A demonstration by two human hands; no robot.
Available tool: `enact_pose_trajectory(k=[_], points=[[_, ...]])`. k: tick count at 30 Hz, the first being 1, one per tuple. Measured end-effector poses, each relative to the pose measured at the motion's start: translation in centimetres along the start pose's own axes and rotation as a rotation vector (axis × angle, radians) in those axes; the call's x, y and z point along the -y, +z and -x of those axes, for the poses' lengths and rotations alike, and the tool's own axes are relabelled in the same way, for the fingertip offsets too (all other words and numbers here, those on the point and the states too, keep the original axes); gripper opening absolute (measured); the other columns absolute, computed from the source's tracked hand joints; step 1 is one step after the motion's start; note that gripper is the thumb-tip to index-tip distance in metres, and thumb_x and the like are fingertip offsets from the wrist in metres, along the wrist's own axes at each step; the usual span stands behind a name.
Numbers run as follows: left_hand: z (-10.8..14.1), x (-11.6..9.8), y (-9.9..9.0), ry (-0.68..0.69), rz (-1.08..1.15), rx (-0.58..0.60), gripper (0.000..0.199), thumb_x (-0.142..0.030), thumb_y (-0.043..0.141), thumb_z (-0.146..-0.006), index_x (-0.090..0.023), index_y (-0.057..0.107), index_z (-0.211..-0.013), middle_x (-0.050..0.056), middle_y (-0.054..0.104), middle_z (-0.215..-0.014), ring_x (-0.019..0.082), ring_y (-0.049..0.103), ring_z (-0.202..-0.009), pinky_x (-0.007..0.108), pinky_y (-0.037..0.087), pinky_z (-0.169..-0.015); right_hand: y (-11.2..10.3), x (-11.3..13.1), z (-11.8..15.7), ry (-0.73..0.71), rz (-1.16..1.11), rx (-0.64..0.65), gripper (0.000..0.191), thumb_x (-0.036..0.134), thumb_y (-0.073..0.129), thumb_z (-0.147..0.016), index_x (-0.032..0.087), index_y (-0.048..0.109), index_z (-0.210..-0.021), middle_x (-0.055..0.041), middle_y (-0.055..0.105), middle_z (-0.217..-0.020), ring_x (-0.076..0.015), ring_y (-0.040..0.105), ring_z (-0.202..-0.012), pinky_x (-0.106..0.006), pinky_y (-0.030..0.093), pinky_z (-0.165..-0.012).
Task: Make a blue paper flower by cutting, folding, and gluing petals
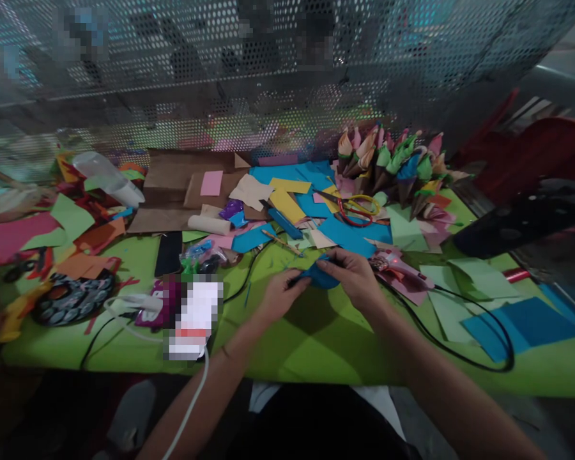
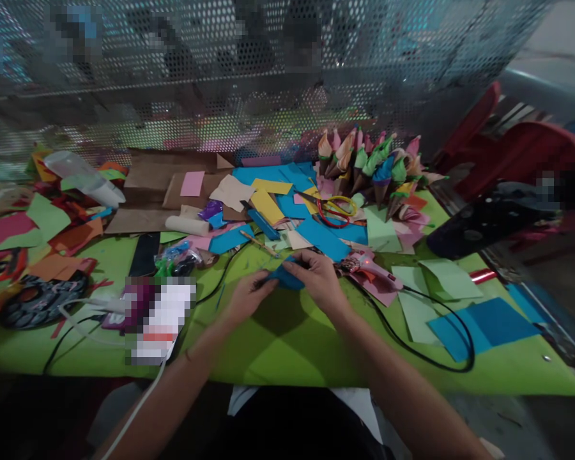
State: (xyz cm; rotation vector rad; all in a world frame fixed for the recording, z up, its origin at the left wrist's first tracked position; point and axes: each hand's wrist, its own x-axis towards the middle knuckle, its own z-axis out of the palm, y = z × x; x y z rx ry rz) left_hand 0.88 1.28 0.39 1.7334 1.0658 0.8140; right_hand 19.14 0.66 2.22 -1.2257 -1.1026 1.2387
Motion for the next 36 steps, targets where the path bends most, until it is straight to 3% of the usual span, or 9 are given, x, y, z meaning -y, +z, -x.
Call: enact_pose_trajectory(k=[9, 15, 21, 26, 31, 36], points=[[0.0, 0.1, -0.4, -0.033, 0.029, -0.091, 0.03, -0.041, 0.06, -0.089, -0.019, 0.065, -0.069, -0.001, 0.058, -0.066, 0.015, 0.052, -0.069, 0.027, 0.041, -0.065, 0.1, -0.1, -0.2, -0.002, -0.029, -0.006, 0.049, 0.061, 0.082, -0.062, 0.02, 0.074, -0.087, -0.0024, 0.068, -0.078, -0.0171, 0.056, -0.071, -0.029, 0.044, -0.064], [0.0, -0.4, -0.2, -0.021, 0.031, -0.134, 0.027, -0.039, 0.06, -0.089, -0.02, 0.067, -0.072, 0.001, 0.063, -0.071, 0.016, 0.055, -0.072, 0.029, 0.045, -0.07, -0.2, -0.1, -0.1, -0.006, 0.117, -0.034, 0.048, 0.065, 0.082, -0.06, 0.019, 0.067, -0.07, 0.0004, 0.06, -0.064, -0.0148, 0.05, -0.062, -0.029, 0.04, -0.058], [0.3, -0.9, 0.6, -0.088, 0.011, -0.073, 0.024, -0.033, 0.06, -0.092, -0.021, 0.067, -0.072, 0.001, 0.066, -0.073, 0.017, 0.057, -0.073, 0.028, 0.046, -0.068, -0.4, -0.1, 0.4, 0.065, 0.094, -0.145, 0.048, 0.056, 0.09, -0.047, 0.021, 0.07, -0.072, 0.001, 0.066, -0.069, -0.0156, 0.055, -0.066, -0.029, 0.045, -0.061], [0.5, -1.2, 0.7, -0.047, 0.021, -0.087, 0.018, -0.022, 0.063, -0.091, -0.02, 0.067, -0.074, 0.001, 0.068, -0.076, 0.017, 0.06, -0.075, 0.028, 0.047, -0.071, -0.2, -0.1, 0.6, 0.11, 0.037, -0.232, 0.048, 0.048, 0.095, -0.041, 0.022, 0.072, -0.074, -0.0021, 0.068, -0.074, -0.0163, 0.057, -0.07, -0.031, 0.046, -0.065], [0.7, -1.2, 0.8, 0.012, -0.01, -0.089, 0.019, -0.021, 0.064, -0.091, -0.02, 0.067, -0.072, 0.002, 0.068, -0.075, 0.02, 0.061, -0.076, 0.031, 0.046, -0.071, -0.4, -0.7, 0.6, 0.068, 0.082, -0.207, 0.047, 0.054, 0.094, -0.047, 0.021, 0.07, -0.071, -0.0039, 0.065, -0.07, -0.018, 0.054, -0.066, -0.034, 0.042, -0.061], [0.5, -0.8, 0.7, 0.038, 0.052, -0.094, 0.023, -0.019, 0.061, -0.093, -0.018, 0.065, -0.07, 0.001, 0.064, -0.073, 0.019, 0.059, -0.072, 0.032, 0.044, -0.07, -0.3, -0.9, 0.5, -0.025, 0.095, -0.142, 0.05, 0.064, 0.087, -0.056, 0.021, 0.067, -0.072, 0.0005, 0.061, -0.065, -0.0156, 0.051, -0.061, -0.029, 0.041, -0.057]])
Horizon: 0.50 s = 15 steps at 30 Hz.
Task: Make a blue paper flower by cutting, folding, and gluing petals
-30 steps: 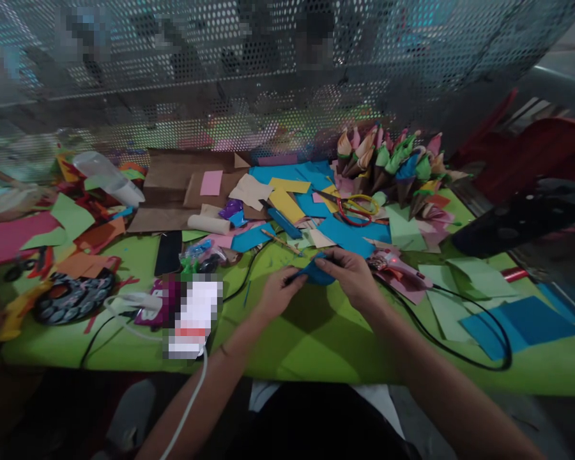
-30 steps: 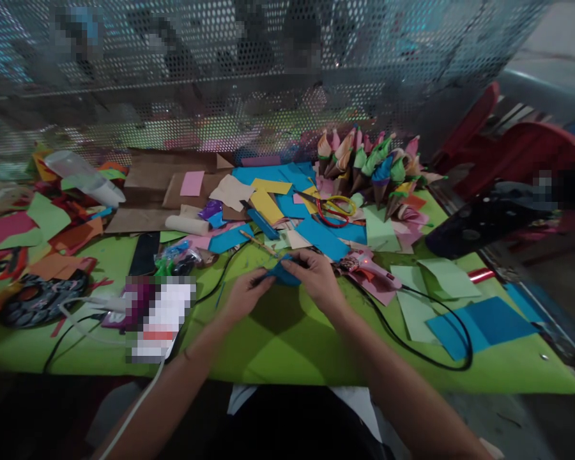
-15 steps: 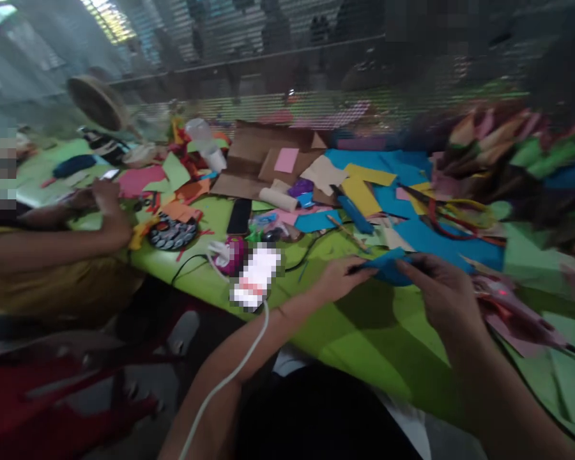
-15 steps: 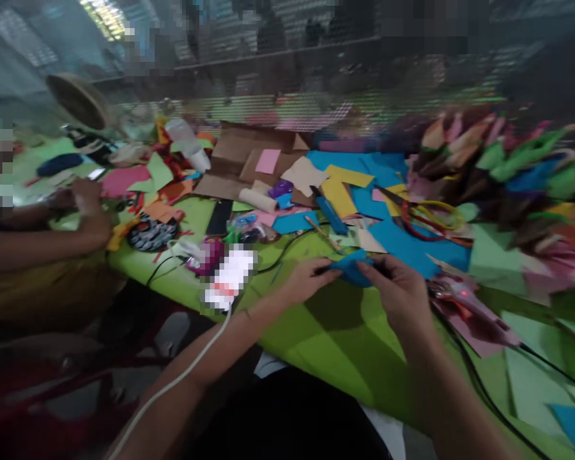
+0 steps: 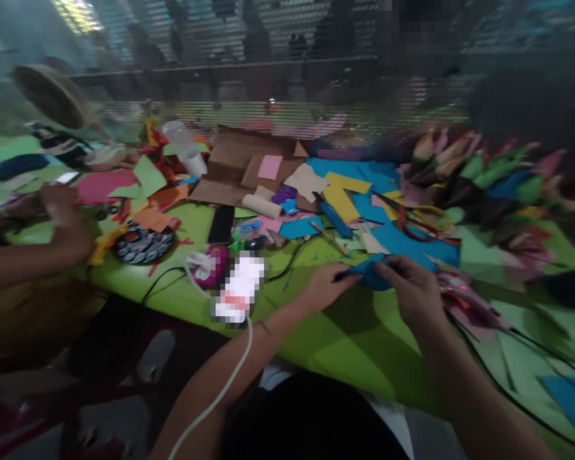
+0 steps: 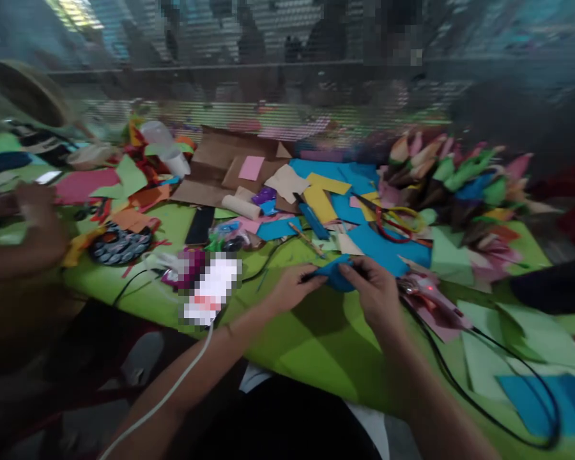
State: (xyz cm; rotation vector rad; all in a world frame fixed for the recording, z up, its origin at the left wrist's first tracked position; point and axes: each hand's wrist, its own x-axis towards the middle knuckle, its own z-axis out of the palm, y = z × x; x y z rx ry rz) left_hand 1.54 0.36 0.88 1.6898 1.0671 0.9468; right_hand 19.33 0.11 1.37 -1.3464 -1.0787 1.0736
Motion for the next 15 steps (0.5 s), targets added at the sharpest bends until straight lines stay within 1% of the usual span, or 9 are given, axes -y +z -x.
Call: enact_pose_trajectory(k=[3, 6, 10, 15], points=[[-0.29, 0.35, -0.18, -0.001, 0.032, 0.005, 0.016, -0.022, 0.061, -0.092, -0.019, 0.067, -0.077, 0.001, 0.066, -0.077, 0.019, 0.057, -0.074, 0.032, 0.043, -0.07, 0.33, 0.27, -0.16, -0.02, -0.032, 0.031, 0.045, 0.06, 0.086, -0.06, 0.021, 0.067, -0.073, 0.0005, 0.061, -0.068, -0.015, 0.05, -0.063, -0.028, 0.041, -0.058], [-0.55, 0.83, -0.32, 0.006, 0.021, -0.008, 0.023, -0.028, 0.06, -0.092, -0.019, 0.064, -0.071, 0.0, 0.059, -0.068, 0.018, 0.052, -0.069, 0.032, 0.04, -0.065, 0.58, 0.4, -0.4, -0.012, -0.079, 0.049, 0.047, 0.061, 0.085, -0.06, 0.021, 0.068, -0.075, 0.0009, 0.06, -0.069, -0.0137, 0.05, -0.062, -0.027, 0.04, -0.058], [-0.7, 0.99, -0.38, 0.012, 0.032, 0.021, 0.026, -0.036, 0.058, -0.092, -0.019, 0.064, -0.073, 0.0, 0.058, -0.069, 0.016, 0.051, -0.068, 0.031, 0.041, -0.066, 0.64, 0.23, -0.56, -0.002, -0.066, 0.051, 0.05, 0.065, 0.083, -0.06, 0.02, 0.065, -0.069, 0.0012, 0.057, -0.063, -0.013, 0.046, -0.059, -0.026, 0.037, -0.054], [-0.76, 0.58, -0.62, -0.035, 0.043, 0.024, 0.036, -0.05, 0.058, -0.089, -0.02, 0.061, -0.07, -0.001, 0.056, -0.066, 0.015, 0.049, -0.067, 0.029, 0.041, -0.064, 0.52, 0.23, -0.57, -0.013, -0.086, 0.079, 0.046, 0.063, 0.081, -0.065, 0.021, 0.068, -0.075, -0.0007, 0.062, -0.071, -0.0154, 0.051, -0.065, -0.028, 0.041, -0.059]])
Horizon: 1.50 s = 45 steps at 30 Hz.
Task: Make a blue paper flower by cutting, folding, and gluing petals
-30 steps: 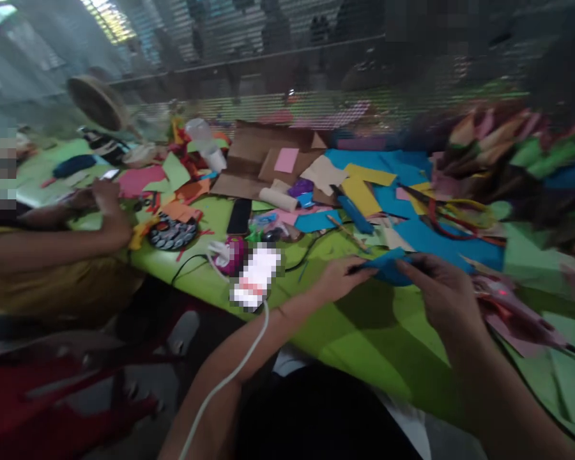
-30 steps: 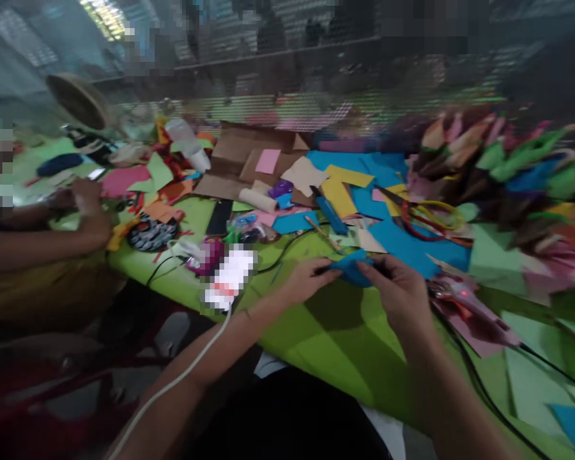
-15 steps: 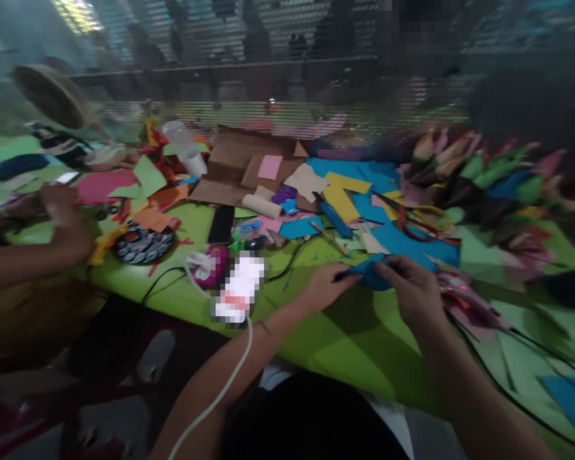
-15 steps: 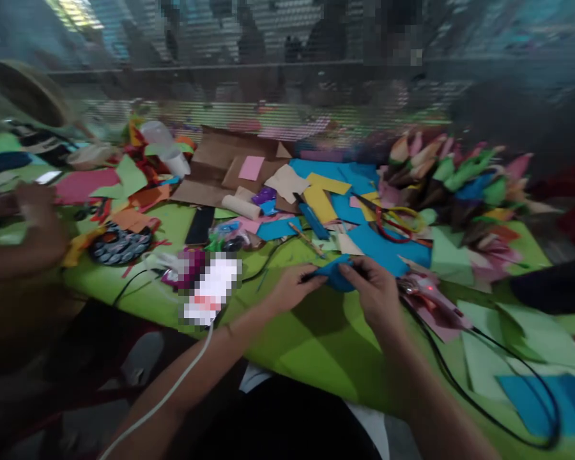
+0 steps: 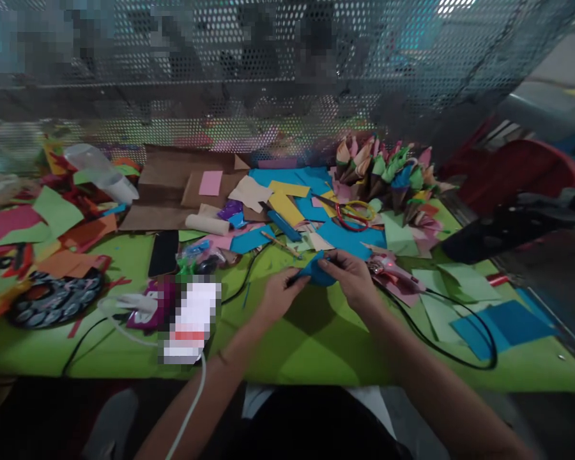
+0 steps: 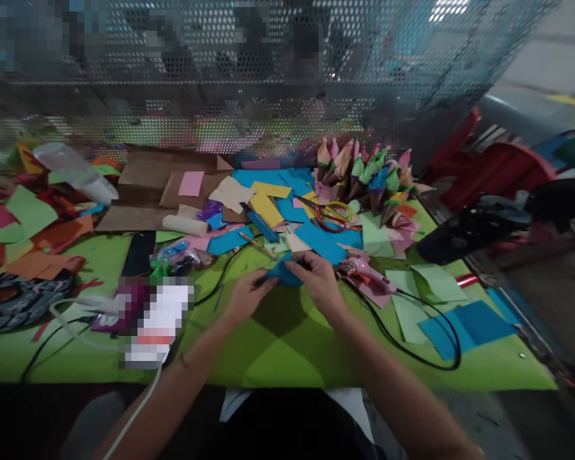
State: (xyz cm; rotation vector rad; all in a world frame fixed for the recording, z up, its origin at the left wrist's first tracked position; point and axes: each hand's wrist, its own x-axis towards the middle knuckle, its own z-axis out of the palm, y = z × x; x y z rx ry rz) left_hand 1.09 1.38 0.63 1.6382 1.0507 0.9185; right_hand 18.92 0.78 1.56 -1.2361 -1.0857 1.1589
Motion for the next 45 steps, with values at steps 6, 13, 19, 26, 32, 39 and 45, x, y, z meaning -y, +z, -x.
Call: enact_pose_trajectory(k=[6, 13, 19, 26, 32, 39, 45], points=[[0.0, -0.2, -0.6, -0.121, 0.06, -0.09, 0.051, -0.066, 0.055, -0.087, -0.02, 0.051, -0.064, -0.003, 0.044, -0.058, 0.012, 0.04, -0.058, 0.027, 0.033, -0.055, -0.2, 0.4, 0.0, -0.029, -0.005, 0.051, 0.042, 0.056, 0.079, -0.071, 0.024, 0.071, -0.097, -0.0033, 0.068, -0.092, -0.0204, 0.06, -0.086, -0.032, 0.048, -0.075], [0.0, -0.4, -0.7, -0.116, 0.069, -0.098, 0.056, -0.07, 0.05, -0.088, -0.02, 0.051, -0.063, -0.002, 0.049, -0.059, 0.013, 0.043, -0.058, 0.028, 0.035, -0.057, 0.4, 0.0, -0.3, 0.022, 0.013, 0.17, 0.046, 0.048, 0.088, -0.061, 0.02, 0.07, -0.093, -0.0015, 0.068, -0.081, -0.0205, 0.061, -0.079, -0.035, 0.05, -0.076], [0.1, -0.4, -0.6, -0.047, -0.061, -0.01, 0.049, -0.064, 0.052, -0.09, -0.02, 0.057, -0.068, -0.001, 0.055, -0.064, 0.015, 0.049, -0.064, 0.027, 0.04, -0.061, 0.0, -0.5, -0.5, 0.056, 0.019, 0.118, 0.054, 0.046, 0.085, -0.063, 0.02, 0.067, -0.106, 0.0039, 0.058, -0.07, -0.0161, 0.053, -0.069, -0.029, 0.043, -0.064], [-0.1, -0.1, -0.6, 0.023, -0.13, -0.034, 0.037, -0.05, 0.056, -0.092, -0.02, 0.061, -0.071, 0.001, 0.059, -0.07, 0.016, 0.05, -0.068, 0.028, 0.043, -0.067, 0.0, -0.1, -0.3, 0.045, 0.025, 0.134, 0.054, 0.049, 0.082, -0.067, 0.019, 0.068, -0.11, 0.0036, 0.055, -0.069, -0.0153, 0.05, -0.067, -0.028, 0.039, -0.061], [0.0, 0.1, -0.7, 0.011, -0.139, -0.058, 0.033, -0.047, 0.059, -0.089, -0.02, 0.061, -0.069, 0.0, 0.06, -0.07, 0.016, 0.053, -0.071, 0.028, 0.043, -0.069, 0.2, -0.1, -0.1, -0.015, 0.018, 0.225, 0.034, 0.053, 0.079, -0.068, 0.021, 0.071, -0.077, -0.0006, 0.065, -0.075, -0.0178, 0.055, -0.072, -0.032, 0.044, -0.069], [0.1, 0.3, -0.9, -0.049, 0.082, -0.112, 0.036, -0.051, 0.067, -0.086, -0.02, 0.071, -0.104, 0.003, 0.069, -0.083, 0.018, 0.063, -0.077, 0.029, 0.049, -0.069, 0.0, 0.0, -0.1, -0.089, 0.076, 0.131, 0.024, 0.045, 0.079, -0.071, 0.023, 0.072, -0.074, -0.0008, 0.068, -0.074, -0.0191, 0.057, -0.072, -0.034, 0.045, -0.072], [-0.1, 0.0, -1.1, -0.091, 0.345, -0.148, 0.042, -0.054, 0.07, -0.084, -0.017, 0.068, -0.103, 0.003, 0.068, -0.08, 0.013, 0.062, -0.067, 0.025, 0.05, -0.063, 0.0, 0.1, 0.1, -0.133, 0.079, 0.07, 0.019, 0.04, 0.077, -0.073, 0.022, 0.075, -0.081, -0.0022, 0.074, -0.081, -0.021, 0.063, -0.078, -0.035, 0.049, -0.076]])
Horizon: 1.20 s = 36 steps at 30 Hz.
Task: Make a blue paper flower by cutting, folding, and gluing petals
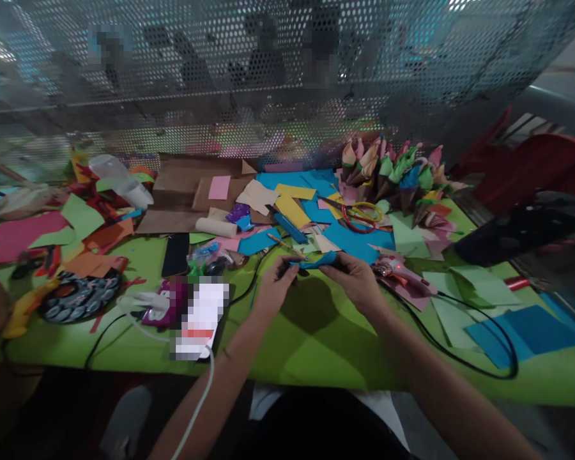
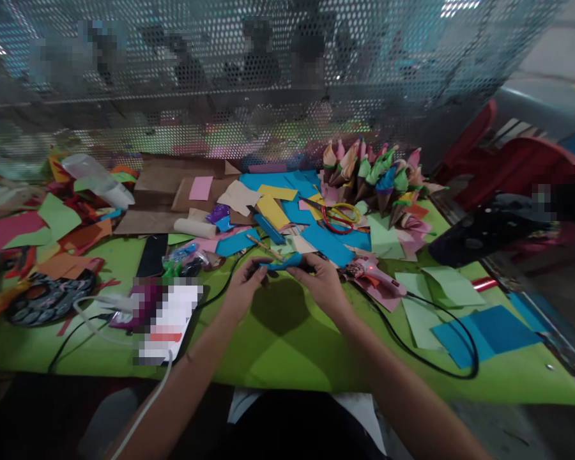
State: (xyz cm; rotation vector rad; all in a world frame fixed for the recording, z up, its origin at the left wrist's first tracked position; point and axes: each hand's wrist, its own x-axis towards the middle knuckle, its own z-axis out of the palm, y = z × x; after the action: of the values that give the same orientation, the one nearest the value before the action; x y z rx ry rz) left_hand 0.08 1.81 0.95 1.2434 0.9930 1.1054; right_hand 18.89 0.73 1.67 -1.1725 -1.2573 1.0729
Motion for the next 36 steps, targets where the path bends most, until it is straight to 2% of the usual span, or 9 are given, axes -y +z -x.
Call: enact_pose_trajectory(k=[7, 12, 18, 22, 25, 29, 33, 36], points=[[0.12, -0.45, 0.15, 0.033, 0.016, -0.054, 0.029, -0.044, 0.077, -0.08, -0.018, 0.072, -0.091, 0.001, 0.067, -0.077, 0.011, 0.058, -0.063, 0.023, 0.05, -0.062, -0.22, -0.43, 0.11, -0.042, 0.061, 0.006, 0.019, 0.037, 0.078, -0.073, 0.022, 0.074, -0.084, -0.0025, 0.074, -0.081, -0.0208, 0.064, -0.076, -0.034, 0.051, -0.072], [0.09, -0.6, -0.05, 0.017, 0.05, -0.052, 0.026, -0.044, 0.075, -0.081, -0.019, 0.072, -0.087, -0.001, 0.063, -0.07, 0.011, 0.058, -0.062, 0.025, 0.051, -0.063, -0.31, -0.35, 0.21, -0.167, 0.151, 0.004, 0.013, 0.035, 0.076, -0.077, 0.024, 0.074, -0.081, -0.0022, 0.071, -0.078, -0.0209, 0.063, -0.074, -0.035, 0.052, -0.07], [0.08, -0.53, -0.24, -0.062, 0.045, -0.055, 0.033, -0.046, 0.072, -0.083, -0.021, 0.071, -0.104, -0.002, 0.061, -0.069, 0.013, 0.059, -0.062, 0.027, 0.05, -0.063, 0.01, 0.21, 0.82, -0.399, 0.335, 0.025, 0.008, 0.028, 0.07, -0.087, 0.028, 0.078, -0.087, -0.0047, 0.076, -0.088, -0.0235, 0.069, -0.088, -0.038, 0.056, -0.079], [0.08, -0.17, -0.33, -0.081, -0.056, -0.004, 0.036, -0.055, 0.064, -0.087, -0.02, 0.069, -0.084, 0.0, 0.062, -0.067, 0.015, 0.056, -0.061, 0.028, 0.047, -0.06, 0.12, 0.19, 0.97, -0.455, 0.413, 0.071, 0.015, 0.023, 0.066, -0.088, 0.029, 0.079, -0.09, -0.0051, 0.077, -0.091, -0.0235, 0.07, -0.089, -0.037, 0.056, -0.078], [0.02, -0.04, -0.49, -0.03, -0.167, 0.003, 0.036, -0.053, 0.059, -0.091, -0.019, 0.065, -0.079, -0.001, 0.059, -0.064, 0.014, 0.054, -0.06, 0.027, 0.043, -0.059, 0.07, 0.29, 0.91, -0.409, 0.367, 0.071, 0.022, 0.021, 0.06, -0.09, 0.029, 0.079, -0.098, -0.0049, 0.077, -0.097, -0.0226, 0.071, -0.093, -0.037, 0.055, -0.083], [0.06, 0.01, -0.64, 0.138, -0.412, -0.017, 0.03, -0.043, 0.051, -0.097, -0.02, 0.068, -0.089, 0.001, 0.066, -0.073, 0.016, 0.059, -0.069, 0.028, 0.045, -0.064, -0.05, 0.39, 0.79, -0.203, 0.221, 0.01, 0.027, 0.03, 0.06, -0.091, 0.026, 0.073, -0.114, -0.0051, 0.077, -0.101, -0.0218, 0.071, -0.095, -0.037, 0.054, -0.087], [0.37, 0.09, -0.51, 0.271, -0.622, 0.022, 0.028, -0.038, 0.048, -0.099, -0.021, 0.069, -0.098, 0.006, 0.074, -0.091, 0.02, 0.066, -0.082, 0.032, 0.051, -0.075, 0.13, 0.15, 0.68, -0.048, 0.152, 0.045, 0.024, 0.041, 0.07, -0.082, 0.022, 0.074, -0.097, -0.005, 0.076, -0.091, -0.022, 0.068, -0.084, -0.033, 0.054, -0.075], [0.57, 0.11, -0.36, 0.306, -0.664, 0.063, 0.03, -0.038, 0.046, -0.1, -0.021, 0.07, -0.1, 0.007, 0.075, -0.093, 0.021, 0.068, -0.085, 0.035, 0.053, -0.08, 0.28, -0.12, 0.52, -0.008, 0.123, 0.049, 0.023, 0.044, 0.074, -0.076, 0.021, 0.072, -0.081, -0.0035, 0.073, -0.078, -0.0211, 0.065, -0.075, -0.033, 0.051, -0.069]])
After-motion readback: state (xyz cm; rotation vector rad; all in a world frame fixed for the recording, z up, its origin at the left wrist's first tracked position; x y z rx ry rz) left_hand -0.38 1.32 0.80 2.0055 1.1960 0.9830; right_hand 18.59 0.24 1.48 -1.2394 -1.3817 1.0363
